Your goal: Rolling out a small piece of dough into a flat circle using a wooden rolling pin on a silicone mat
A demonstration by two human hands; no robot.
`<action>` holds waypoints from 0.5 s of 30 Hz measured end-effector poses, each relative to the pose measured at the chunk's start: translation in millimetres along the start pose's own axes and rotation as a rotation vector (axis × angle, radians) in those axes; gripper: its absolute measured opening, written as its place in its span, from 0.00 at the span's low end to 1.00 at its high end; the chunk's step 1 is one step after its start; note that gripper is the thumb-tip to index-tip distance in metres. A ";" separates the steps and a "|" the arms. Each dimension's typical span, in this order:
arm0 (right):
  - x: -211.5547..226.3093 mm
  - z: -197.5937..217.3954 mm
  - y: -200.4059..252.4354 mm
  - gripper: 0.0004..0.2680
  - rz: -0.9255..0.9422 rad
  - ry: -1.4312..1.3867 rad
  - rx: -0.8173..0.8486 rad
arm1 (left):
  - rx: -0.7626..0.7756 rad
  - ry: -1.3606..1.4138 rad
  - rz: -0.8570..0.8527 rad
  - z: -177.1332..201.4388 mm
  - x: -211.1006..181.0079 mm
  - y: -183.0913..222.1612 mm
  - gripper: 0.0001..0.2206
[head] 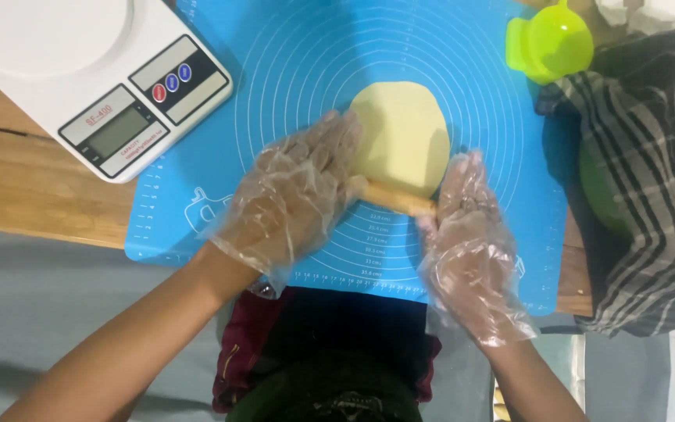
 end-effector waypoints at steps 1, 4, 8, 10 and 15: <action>5.3 3.5 4.2 0.26 0.047 0.010 -0.052 | -0.020 0.014 -0.003 2.0 -1.5 3.8 0.29; 6.7 3.6 8.6 0.28 0.046 -0.009 -0.047 | 0.032 0.016 0.013 0.0 -5.5 14.2 0.30; 10.6 7.2 18.3 0.29 0.032 -0.023 -0.021 | -0.094 -0.308 -0.062 -19.7 -5.2 36.1 0.30; 6.7 0.4 16.8 0.29 0.028 -0.014 -0.017 | -0.076 -0.303 -0.037 -25.6 -4.5 33.6 0.31; -7.1 3.2 -7.7 0.27 0.069 -0.018 -0.038 | 0.105 -0.129 0.037 -22.2 -1.5 1.4 0.33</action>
Point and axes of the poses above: each hand's wrist, its own y-axis away from the middle knuckle, its own z-axis out of the back of the hand, x = y × z, the point moved 9 cm from there along -y, towards the middle knuckle, and after that the axes turned 2 degrees about y, right-handed, at the moved point
